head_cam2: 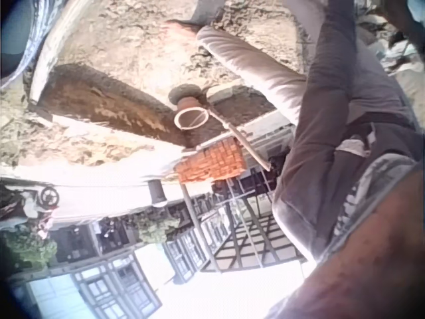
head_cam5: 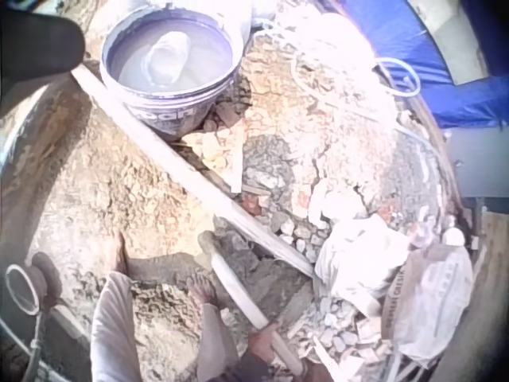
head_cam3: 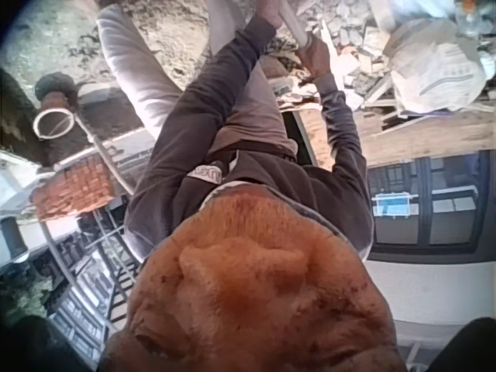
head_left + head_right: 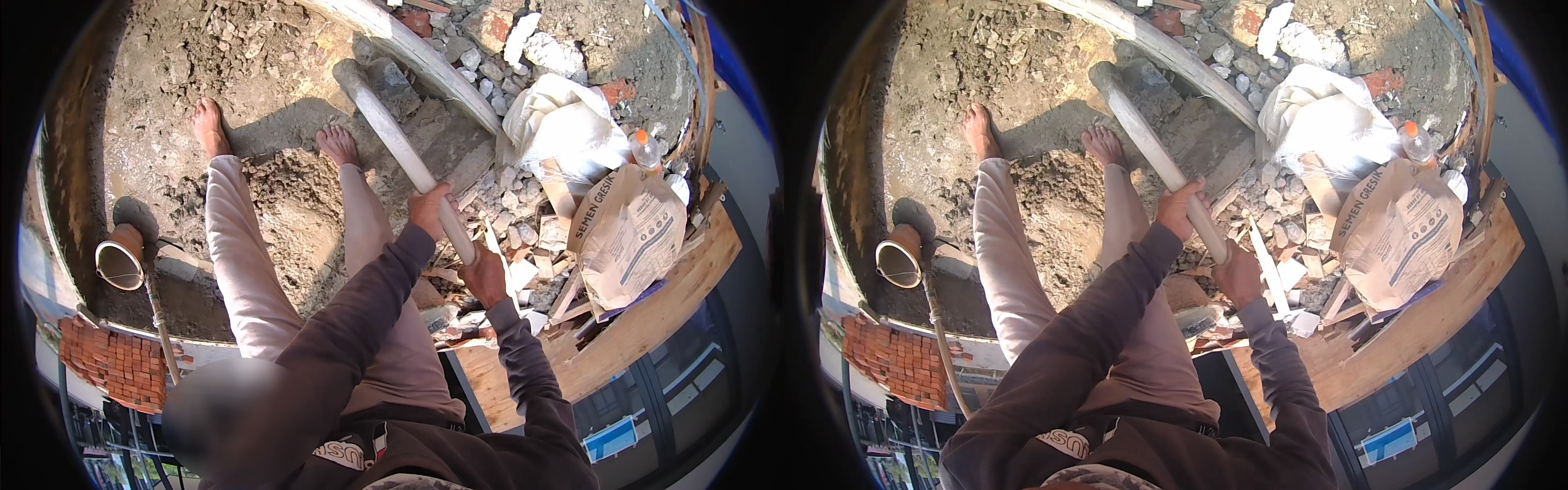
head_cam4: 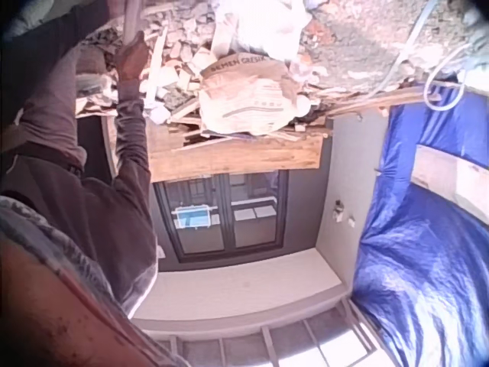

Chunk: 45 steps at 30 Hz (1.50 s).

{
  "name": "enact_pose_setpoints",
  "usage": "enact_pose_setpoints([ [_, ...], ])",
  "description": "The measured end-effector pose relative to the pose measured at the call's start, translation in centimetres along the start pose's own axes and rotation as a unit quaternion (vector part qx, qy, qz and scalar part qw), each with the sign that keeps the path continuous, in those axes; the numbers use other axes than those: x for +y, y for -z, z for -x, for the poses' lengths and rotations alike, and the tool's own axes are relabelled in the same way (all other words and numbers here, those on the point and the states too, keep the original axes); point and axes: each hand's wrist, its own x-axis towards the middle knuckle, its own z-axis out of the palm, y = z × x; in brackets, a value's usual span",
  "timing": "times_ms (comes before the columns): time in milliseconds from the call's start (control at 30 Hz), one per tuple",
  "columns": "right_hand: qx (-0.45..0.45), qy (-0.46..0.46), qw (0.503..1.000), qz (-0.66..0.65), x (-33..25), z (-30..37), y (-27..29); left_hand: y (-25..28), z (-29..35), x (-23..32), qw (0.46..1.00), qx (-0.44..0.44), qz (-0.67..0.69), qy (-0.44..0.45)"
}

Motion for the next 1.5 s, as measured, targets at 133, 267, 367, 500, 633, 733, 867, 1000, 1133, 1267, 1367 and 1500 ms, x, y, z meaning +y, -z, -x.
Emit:
enact_pose_setpoints([
  [133, -0.014, 0.109, 0.993, -0.041, -3.6, -1.6, 0.0, 0.5, 2.8, 4.1, 0.99, 0.041, 0.056, -0.125],
  [267, 0.014, 0.221, 0.975, -0.016, -8.3, -7.0, -0.1, -1.0, 5.1, 10.2, 0.947, 0.047, 0.039, -0.315],
  [367, 0.044, 0.23, 0.972, 0.009, -9.0, -9.5, 0.0, -1.8, 4.6, 11.1, 0.937, 0.055, 0.008, -0.344],
  [500, 0.049, 0.133, 0.99, 0.027, -0.2, -9.4, -0.6, -1.9, -1.6, 3.6, 0.968, 0.056, -0.074, -0.235],
  [633, -0.004, -0.039, 0.998, 0.052, 3.9, -3.8, -0.3, 0.2, -3.9, -2.0, 0.997, -0.052, -0.053, 0.014],
  [733, 0.012, -0.053, 0.998, 0.006, 4.2, 1.4, -0.2, 0.8, -2.9, -2.2, 0.997, -0.058, 0.023, 0.038],
  [867, -0.001, -0.015, 1.0, -0.027, 1.6, 2.9, 0.0, 1.1, -1.5, 0.3, 0.999, -0.017, 0.036, -0.009],
  [1000, -0.005, 0.105, 0.994, -0.009, -2.3, -2.0, -1.0, 1.1, 1.6, 7.9, 0.986, 0.063, 0.083, -0.127],
  [1133, 0.026, 0.24, 0.97, 0.004, -10.6, -8.2, -0.1, -0.5, 6.4, 17.0, 0.925, 0.064, 0.117, -0.355],
  [1267, 0.053, 0.279, 0.959, 0.024, -12.7, -11.2, 0.6, -1.6, 4.8, 17.7, 0.893, 0.068, 0.101, -0.432],
  [1367, 0.043, 0.208, 0.976, 0.051, -7.0, -12.9, 1.1, -4.7, 0.6, 13.1, 0.927, 0.115, 0.07, -0.351],
  [1500, 0.036, 0.103, 0.991, 0.071, -3.0, -11.0, 2.4, -3.1, -6.1, 8.8, 0.986, 0.051, 0.069, -0.145],
])
